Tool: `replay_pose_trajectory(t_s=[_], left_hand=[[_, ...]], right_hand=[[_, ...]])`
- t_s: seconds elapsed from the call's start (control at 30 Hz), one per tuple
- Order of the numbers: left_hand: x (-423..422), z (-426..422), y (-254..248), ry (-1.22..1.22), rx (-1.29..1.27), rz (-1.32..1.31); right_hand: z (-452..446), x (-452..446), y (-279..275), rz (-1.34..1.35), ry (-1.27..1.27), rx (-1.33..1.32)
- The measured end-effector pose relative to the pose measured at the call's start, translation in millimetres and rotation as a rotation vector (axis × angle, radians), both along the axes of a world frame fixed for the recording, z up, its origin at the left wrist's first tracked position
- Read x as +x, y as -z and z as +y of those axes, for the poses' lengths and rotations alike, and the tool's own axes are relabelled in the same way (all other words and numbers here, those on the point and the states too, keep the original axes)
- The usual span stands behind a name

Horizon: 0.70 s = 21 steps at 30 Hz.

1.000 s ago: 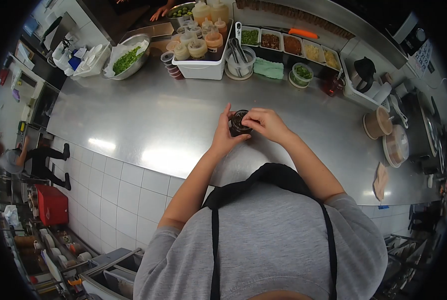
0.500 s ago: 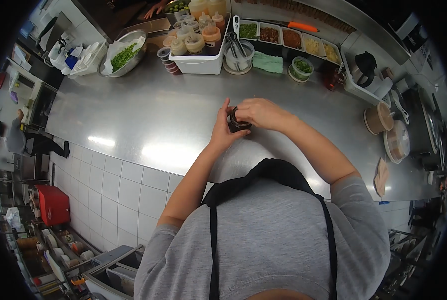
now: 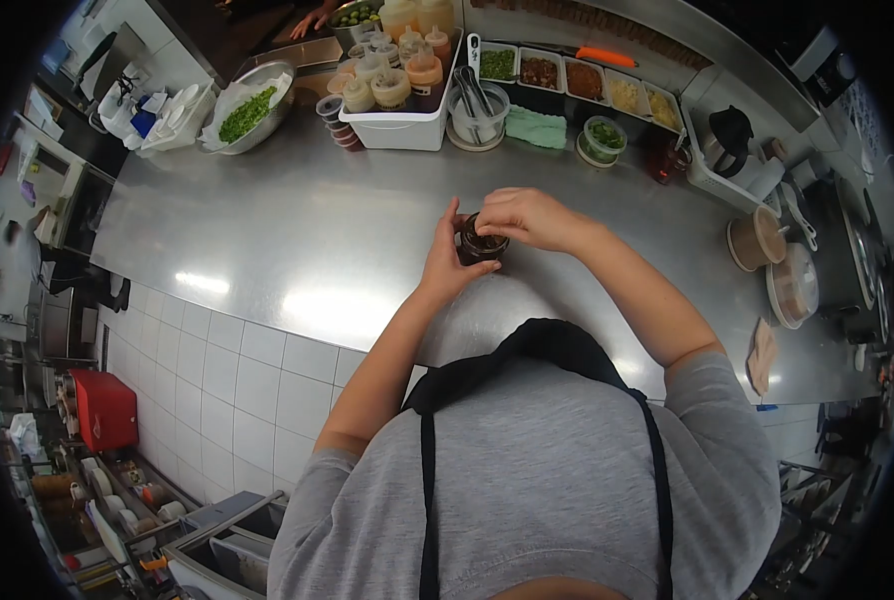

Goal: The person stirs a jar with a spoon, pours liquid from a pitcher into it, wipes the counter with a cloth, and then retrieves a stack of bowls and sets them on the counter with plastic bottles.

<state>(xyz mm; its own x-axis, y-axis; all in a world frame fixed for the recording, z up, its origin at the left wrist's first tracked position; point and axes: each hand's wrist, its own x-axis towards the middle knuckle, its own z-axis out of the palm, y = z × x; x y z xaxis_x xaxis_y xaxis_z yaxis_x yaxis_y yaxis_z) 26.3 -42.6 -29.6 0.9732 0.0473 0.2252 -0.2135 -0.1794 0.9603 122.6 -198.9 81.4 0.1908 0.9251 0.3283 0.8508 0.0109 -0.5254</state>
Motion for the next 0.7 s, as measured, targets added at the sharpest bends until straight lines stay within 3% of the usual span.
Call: replay_pose_trajectory(t_s=[0.03, 0.1, 0.33, 0.4, 0.5, 0.57, 0.63, 0.7], left_hand=[[0.2, -0.9, 1.3, -0.022, -0.058, 0.021], [0.8, -0.9, 2.6, -0.015, -0.064, 0.019], [0.3, -0.5, 2.1, -0.022, -0.066, 0.024], [0.0, -0.6, 0.3, -0.028, -0.047, 0.032], [-0.7, -2.5, -2.7, -0.022, -0.07, 0.033], [-1.7, -1.6, -2.8, -0.008, -0.11, 0.027], [0.3, 1.2, -1.0, 0.024, 0.061, -0.05], [-0.7, 0.8, 0.3, -0.005, 0.035, -0.047]], right_hand=[[0.8, -0.2, -0.2, -0.001, 0.004, 0.002], [4.3, -0.1, -0.2, -0.254, -0.099, -0.044], [20.5, 6.8, -1.9, -0.313, -0.116, -0.222], [27.3, 12.1, -0.5, -0.178, -0.026, -0.392], [31.0, 25.0, 7.1, -0.111, 0.045, -0.437], [24.5, 31.0, 20.6, -0.021, 0.082, -0.36], [16.0, 32.3, 19.4, 0.061, 0.115, -0.284], [4.7, 24.5, 18.1, 0.399, 0.379, -0.208]])
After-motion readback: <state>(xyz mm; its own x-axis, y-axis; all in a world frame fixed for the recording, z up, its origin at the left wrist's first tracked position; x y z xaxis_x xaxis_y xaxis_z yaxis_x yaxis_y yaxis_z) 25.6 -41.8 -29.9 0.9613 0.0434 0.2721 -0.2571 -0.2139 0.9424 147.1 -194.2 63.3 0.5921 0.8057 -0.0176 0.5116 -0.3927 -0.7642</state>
